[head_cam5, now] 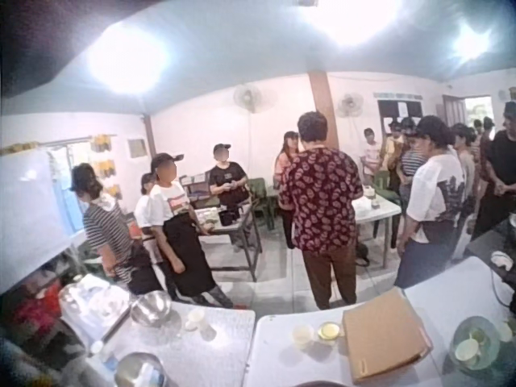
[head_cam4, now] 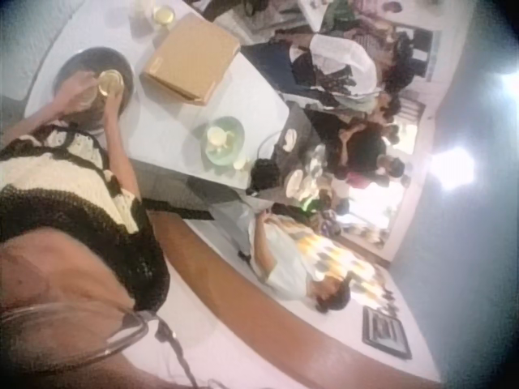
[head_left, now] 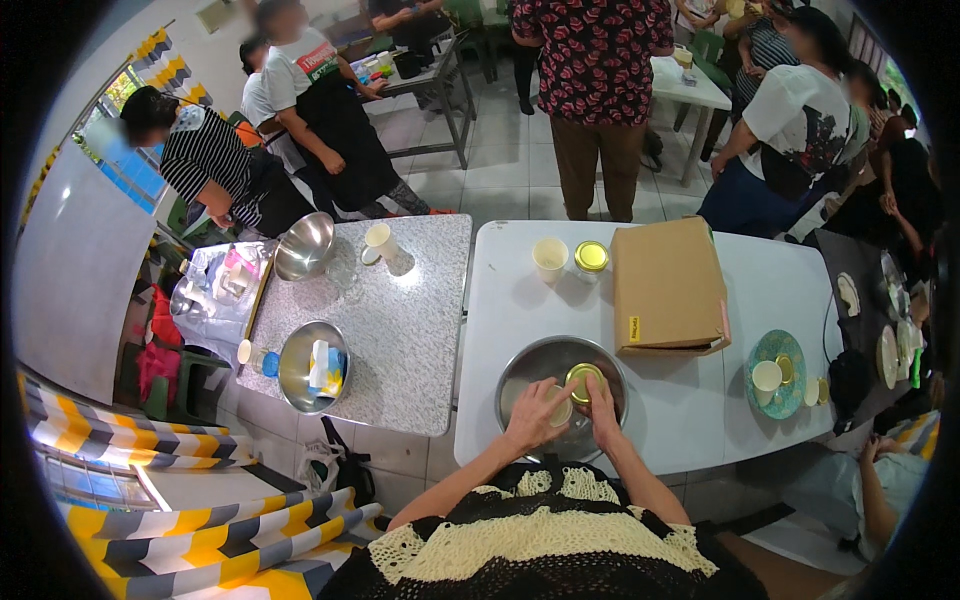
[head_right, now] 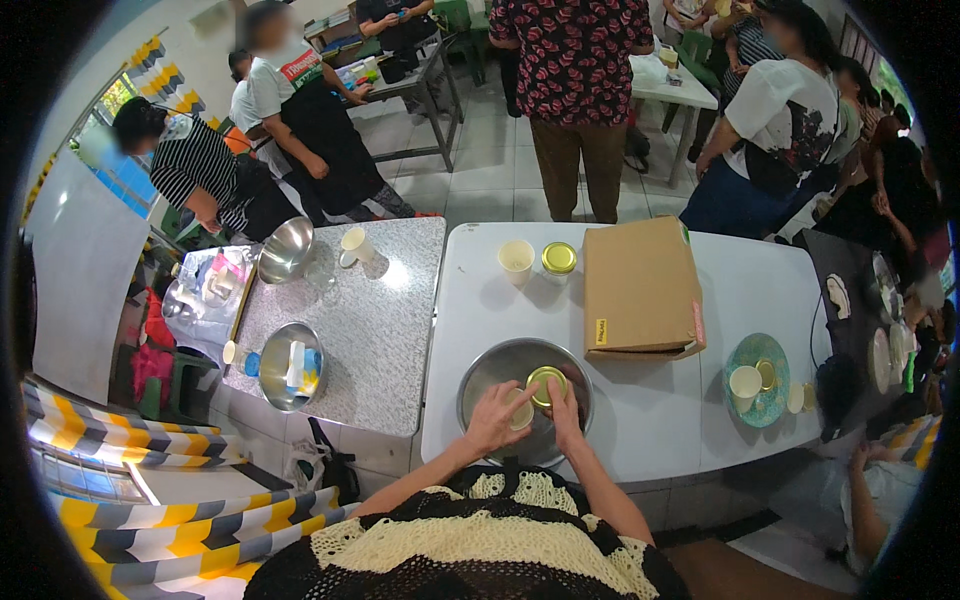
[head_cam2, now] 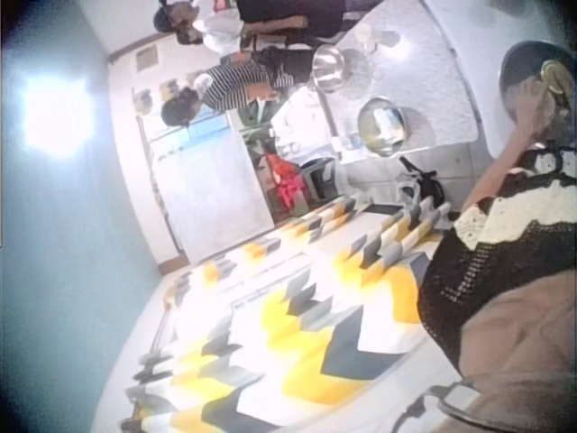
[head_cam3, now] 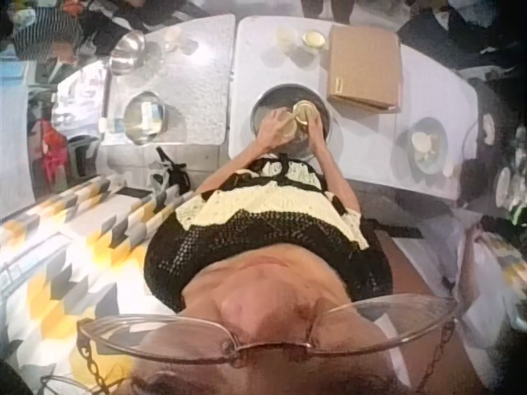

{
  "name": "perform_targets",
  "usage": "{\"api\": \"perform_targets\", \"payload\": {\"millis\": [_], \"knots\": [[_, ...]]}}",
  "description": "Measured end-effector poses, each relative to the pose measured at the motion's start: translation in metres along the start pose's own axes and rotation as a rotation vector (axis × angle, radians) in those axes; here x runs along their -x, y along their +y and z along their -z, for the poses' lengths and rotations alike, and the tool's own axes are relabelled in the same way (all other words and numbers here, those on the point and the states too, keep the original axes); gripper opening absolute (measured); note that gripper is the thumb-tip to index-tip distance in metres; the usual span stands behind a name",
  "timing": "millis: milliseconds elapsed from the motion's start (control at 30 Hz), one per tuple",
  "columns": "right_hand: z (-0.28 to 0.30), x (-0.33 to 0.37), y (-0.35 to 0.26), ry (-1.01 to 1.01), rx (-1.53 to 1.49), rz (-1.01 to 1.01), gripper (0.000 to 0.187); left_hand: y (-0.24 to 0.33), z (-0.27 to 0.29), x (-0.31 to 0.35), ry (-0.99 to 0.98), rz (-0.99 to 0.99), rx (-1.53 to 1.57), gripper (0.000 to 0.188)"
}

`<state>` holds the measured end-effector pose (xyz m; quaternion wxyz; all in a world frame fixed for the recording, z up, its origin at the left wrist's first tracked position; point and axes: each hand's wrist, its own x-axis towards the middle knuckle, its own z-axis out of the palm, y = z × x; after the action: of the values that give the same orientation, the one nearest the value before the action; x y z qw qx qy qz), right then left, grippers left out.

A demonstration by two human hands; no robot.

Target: The person repeatedly picks up small paper cups and yellow plastic lids from a table, places the cups into a metal bowl, and presses the lids onto the cups. The person handles the items one at a time, stacking them inside the bowl.

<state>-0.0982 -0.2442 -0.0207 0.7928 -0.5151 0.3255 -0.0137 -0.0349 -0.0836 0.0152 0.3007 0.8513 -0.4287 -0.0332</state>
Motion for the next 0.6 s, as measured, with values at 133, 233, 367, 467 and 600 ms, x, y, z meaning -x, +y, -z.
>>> {"api": "perform_targets", "payload": {"millis": [133, 233, 367, 467, 600], "knots": [[0.007, -0.007, 0.008, -0.008, 0.025, 0.003, 0.057, 0.000, 0.000, -0.001, 0.010, -0.037, -0.003, 0.085], [0.004, -0.007, 0.004, -0.024, 0.046, 0.018, 0.058, -0.002, -0.001, 0.000, 0.006, -0.018, -0.004, 0.083], [0.002, -0.005, 0.000, -0.029, 0.031, 0.031, 0.054, -0.001, -0.004, 0.002, 0.015, -0.001, 0.000, 0.079], [0.004, -0.009, 0.001, -0.034, 0.026, 0.022, 0.050, 0.001, -0.007, 0.001, 0.041, 0.006, 0.002, 0.078], [0.002, -0.014, -0.002, -0.028, 0.096, 0.005, 0.052, 0.001, -0.007, 0.001, 0.042, 0.038, 0.028, 0.083]]}}
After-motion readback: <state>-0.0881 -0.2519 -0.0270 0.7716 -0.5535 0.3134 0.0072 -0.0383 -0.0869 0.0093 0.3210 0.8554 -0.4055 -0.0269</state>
